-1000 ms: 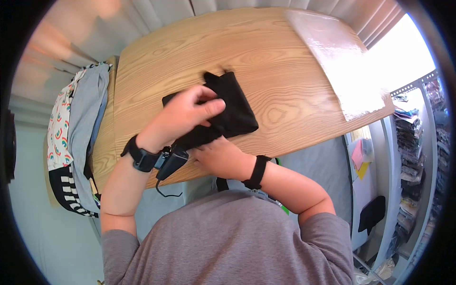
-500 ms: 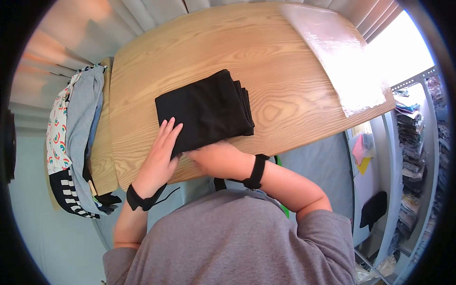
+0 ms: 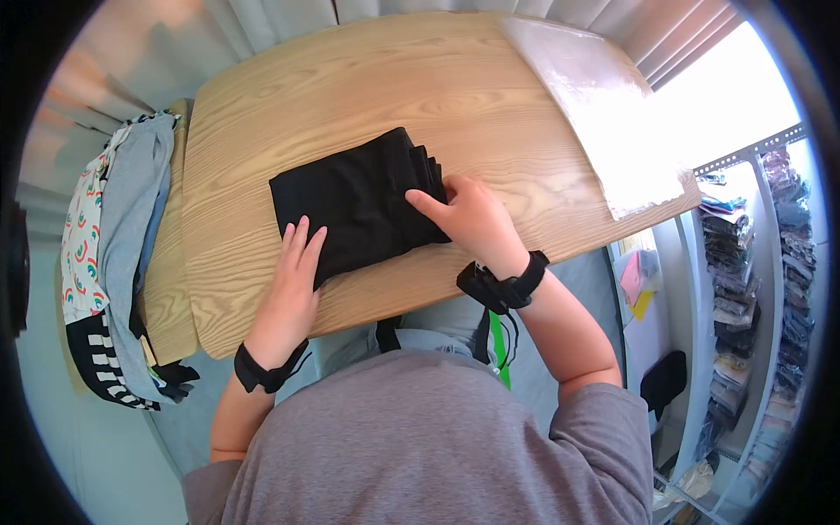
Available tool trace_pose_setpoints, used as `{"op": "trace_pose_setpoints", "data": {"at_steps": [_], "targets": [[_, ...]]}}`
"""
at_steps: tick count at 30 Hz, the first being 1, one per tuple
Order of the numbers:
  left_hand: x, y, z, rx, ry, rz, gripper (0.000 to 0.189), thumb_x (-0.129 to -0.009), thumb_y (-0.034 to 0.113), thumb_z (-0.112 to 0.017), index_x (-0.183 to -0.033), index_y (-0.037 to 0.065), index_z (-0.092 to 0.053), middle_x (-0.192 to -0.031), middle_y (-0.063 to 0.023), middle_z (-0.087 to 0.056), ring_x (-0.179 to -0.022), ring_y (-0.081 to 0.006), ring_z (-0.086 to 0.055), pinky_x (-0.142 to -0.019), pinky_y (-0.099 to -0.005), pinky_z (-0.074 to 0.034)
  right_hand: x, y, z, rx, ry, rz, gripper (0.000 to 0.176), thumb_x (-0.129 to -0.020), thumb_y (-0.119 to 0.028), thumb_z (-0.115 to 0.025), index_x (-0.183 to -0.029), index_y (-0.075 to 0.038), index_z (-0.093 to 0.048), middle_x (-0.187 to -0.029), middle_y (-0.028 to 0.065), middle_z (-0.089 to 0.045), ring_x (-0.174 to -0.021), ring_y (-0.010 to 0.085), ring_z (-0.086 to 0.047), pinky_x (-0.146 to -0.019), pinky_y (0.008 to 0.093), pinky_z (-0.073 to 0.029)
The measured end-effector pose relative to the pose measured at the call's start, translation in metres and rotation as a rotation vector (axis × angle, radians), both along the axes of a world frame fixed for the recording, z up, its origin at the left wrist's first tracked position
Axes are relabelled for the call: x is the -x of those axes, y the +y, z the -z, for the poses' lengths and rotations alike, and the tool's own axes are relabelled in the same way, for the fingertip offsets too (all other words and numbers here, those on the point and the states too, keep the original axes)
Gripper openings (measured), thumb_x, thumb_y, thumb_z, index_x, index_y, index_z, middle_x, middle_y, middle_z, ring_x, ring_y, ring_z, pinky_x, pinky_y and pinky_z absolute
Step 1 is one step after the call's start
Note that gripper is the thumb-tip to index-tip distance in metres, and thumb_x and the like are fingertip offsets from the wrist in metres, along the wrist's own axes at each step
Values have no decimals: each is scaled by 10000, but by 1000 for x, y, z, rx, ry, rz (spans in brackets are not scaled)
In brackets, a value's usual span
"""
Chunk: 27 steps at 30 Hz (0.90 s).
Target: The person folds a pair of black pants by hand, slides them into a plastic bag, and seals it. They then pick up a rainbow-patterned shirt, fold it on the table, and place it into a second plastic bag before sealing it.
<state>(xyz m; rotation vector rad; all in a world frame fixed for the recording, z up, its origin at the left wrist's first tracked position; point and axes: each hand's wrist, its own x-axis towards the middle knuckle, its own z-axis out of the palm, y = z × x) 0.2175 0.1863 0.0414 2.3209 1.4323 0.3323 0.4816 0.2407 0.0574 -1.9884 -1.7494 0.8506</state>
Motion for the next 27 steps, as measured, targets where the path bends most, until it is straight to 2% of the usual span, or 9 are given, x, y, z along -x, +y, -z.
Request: {"op": "trace_pose_setpoints", "data": {"at_steps": [1,3,7,9,13,16,21,25,27], "targets": [[-1,-1,1,-23,-11,-10,739,-691,-172,-466,-1382,36,-304,-1460,-229,-202,-1360,-405,-190,-1086,-428,-288,4,2,-1,-4,-1,-9,617,-772,-531,-640,-903,72,-620,-770,184,-630,-738,325,-603,-692,373,-478],[-1,-2,2,-46,-22,-27,715,-692,-177,-413,-1371,26,-324,-1447,-246,-223,-1349,-417,-212,-1067,-431,-318,10,1,-2,-309,-85,-90,619,-770,-515,-643,-961,73,-616,-873,215,-618,-852,345,-586,-769,389,-468],[-2,-3,2,-67,-24,-34,729,-691,-172,-405,-1384,39,-314,-1444,-263,-213,-1348,-428,-207,-1061,-435,-323,25,-3,-13,-198,-102,-114,631,-759,-443,-670,-1117,65,-557,-926,226,-590,-945,365,-550,-851,406,-446],[-3,-4,1,-56,-40,-36,747,-690,-173,-400,-1394,55,-307,-1445,-270,-207,-1349,-432,-201,-1060,-435,-322,27,-6,-4,-264,-233,-186,651,-757,-314,-691,-1249,43,-458,-988,215,-566,-997,360,-530,-883,403,-438],[-3,-3,0,-7,-17,-48,811,-693,-170,-441,-1430,119,-266,-1458,-275,-166,-1359,-435,-170,-1077,-438,-284,33,-14,-2,-460,-296,-210,632,-748,-206,-695,-1267,26,-418,-1035,197,-541,-1012,354,-521,-874,398,-446],[-3,-4,-1,18,-6,-45,838,-695,-169,-481,-1440,132,-244,-1467,-269,-140,-1362,-436,-158,-1098,-443,-245,34,-14,-2,-528,-365,-259,508,-749,-195,-706,-1154,11,-480,-1094,190,-516,-1037,343,-510,-859,395,-449],[-4,-3,1,7,-12,-49,826,-695,-172,-468,-1436,128,-258,-1467,-269,-138,-1361,-440,-159,-1095,-448,-252,31,-2,10,-401,-149,-35,400,-786,-315,-689,-976,-10,-513,-974,178,-556,-949,348,-541,-806,404,-459],[-4,-4,0,10,-12,-48,823,-692,-174,-464,-1433,124,-264,-1463,-275,-141,-1359,-444,-158,-1092,-451,-256,23,5,19,-404,-155,-69,365,-805,-329,-671,-900,-4,-536,-900,181,-567,-890,355,-555,-768,399,-469],[-4,-3,0,13,-15,-43,824,-691,-173,-465,-1432,124,-264,-1462,-277,-142,-1359,-445,-158,-1092,-451,-258,22,7,14,-303,-89,-48,298,-799,-270,-676,-803,-1,-548,-837,171,-574,-824,344,-567,-720,384,-467]]}}
